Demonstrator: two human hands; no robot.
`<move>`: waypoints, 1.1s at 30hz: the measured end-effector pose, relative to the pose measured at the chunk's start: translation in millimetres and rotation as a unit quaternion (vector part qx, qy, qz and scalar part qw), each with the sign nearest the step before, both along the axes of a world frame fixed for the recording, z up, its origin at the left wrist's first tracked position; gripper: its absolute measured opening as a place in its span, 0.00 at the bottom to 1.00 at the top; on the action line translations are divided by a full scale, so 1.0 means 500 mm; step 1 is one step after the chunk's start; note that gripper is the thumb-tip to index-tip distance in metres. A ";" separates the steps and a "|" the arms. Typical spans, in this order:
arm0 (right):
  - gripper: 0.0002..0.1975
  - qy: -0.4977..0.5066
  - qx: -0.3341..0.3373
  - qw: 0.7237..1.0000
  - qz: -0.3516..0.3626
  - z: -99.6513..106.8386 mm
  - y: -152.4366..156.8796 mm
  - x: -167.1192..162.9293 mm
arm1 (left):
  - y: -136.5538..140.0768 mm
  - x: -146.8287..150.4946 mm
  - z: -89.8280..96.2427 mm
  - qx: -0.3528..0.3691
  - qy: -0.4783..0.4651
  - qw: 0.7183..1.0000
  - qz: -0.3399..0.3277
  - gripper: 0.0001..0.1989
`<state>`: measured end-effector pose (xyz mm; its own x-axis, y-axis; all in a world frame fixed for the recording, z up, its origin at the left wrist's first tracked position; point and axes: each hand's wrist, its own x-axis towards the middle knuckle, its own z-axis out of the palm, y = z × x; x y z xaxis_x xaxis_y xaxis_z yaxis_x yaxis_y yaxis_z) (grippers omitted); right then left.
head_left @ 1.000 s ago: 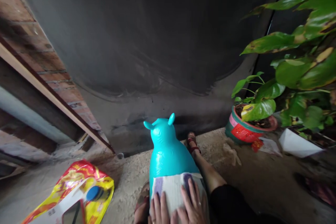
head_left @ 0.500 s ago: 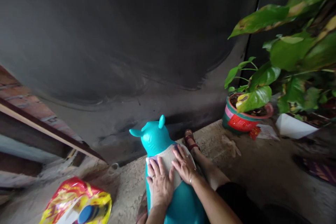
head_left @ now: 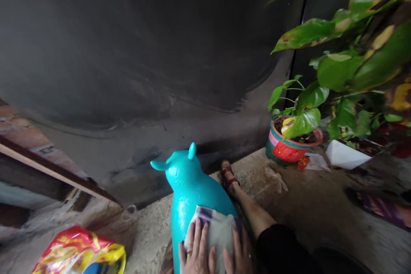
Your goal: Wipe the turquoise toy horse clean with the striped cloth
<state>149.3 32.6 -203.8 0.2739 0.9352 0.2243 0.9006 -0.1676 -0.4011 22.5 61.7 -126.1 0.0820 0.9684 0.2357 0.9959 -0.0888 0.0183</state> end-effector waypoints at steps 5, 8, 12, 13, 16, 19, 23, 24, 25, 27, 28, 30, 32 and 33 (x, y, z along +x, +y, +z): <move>0.29 0.103 -0.090 0.981 0.134 0.093 0.176 0.033 | 0.059 -0.002 0.002 -0.026 -0.016 1.000 -0.003 0.24; 0.27 0.130 -0.137 0.963 0.194 0.141 0.301 0.024 | 0.104 -0.005 0.005 -0.049 -0.043 0.998 0.009 0.25; 0.26 0.145 -0.137 0.959 0.200 0.168 0.399 -0.001 | 0.149 -0.006 0.013 -0.041 -0.087 0.994 0.045 0.26; 0.26 0.146 -0.140 0.961 0.191 0.170 0.399 -0.005 | 0.153 -0.007 0.015 -0.038 -0.095 0.994 0.045 0.26; 0.27 0.139 -0.159 0.968 0.136 0.169 0.331 -0.009 | 0.151 -0.014 0.018 -0.039 -0.121 0.991 0.041 0.26; 0.30 0.121 -0.177 0.973 0.081 0.157 0.206 -0.003 | 0.138 -0.020 0.027 -0.038 -0.135 0.990 0.030 0.25; 0.30 0.101 -0.107 0.987 0.057 0.164 0.143 0.022 | 0.094 -0.025 0.027 -0.021 -0.109 0.994 -0.024 0.24; 0.29 0.098 -0.088 0.989 0.063 0.175 0.164 0.029 | 0.076 -0.027 0.018 -0.016 -0.097 0.995 -0.028 0.24; 0.28 0.094 -0.074 0.990 0.070 0.188 0.197 0.034 | 0.056 -0.029 0.006 -0.010 -0.085 0.996 -0.023 0.23; 0.28 0.091 -0.051 0.991 0.082 0.214 0.284 0.040 | 0.016 -0.032 -0.024 0.001 -0.059 0.998 0.014 0.23; 0.26 0.091 -0.043 0.991 0.086 0.224 0.326 0.040 | 0.000 -0.034 -0.039 0.004 -0.049 0.998 0.042 0.23; 0.25 0.094 -0.037 0.990 0.094 0.232 0.387 0.032 | -0.017 -0.036 -0.060 -0.001 -0.043 0.996 0.077 0.23; 0.26 0.095 -0.042 0.990 0.101 0.223 0.397 0.014 | -0.009 -0.036 -0.065 -0.016 -0.061 0.994 0.086 0.24; 0.26 0.093 -0.048 0.989 0.104 0.214 0.382 0.002 | 0.003 -0.037 -0.062 -0.023 -0.077 0.992 0.093 0.24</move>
<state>150.5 223.7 -96.9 0.1010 0.9902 0.0963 0.8314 -0.0309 -0.5549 4.2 63.4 -157.2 -0.1333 0.9734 0.1861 0.9800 0.1015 0.1711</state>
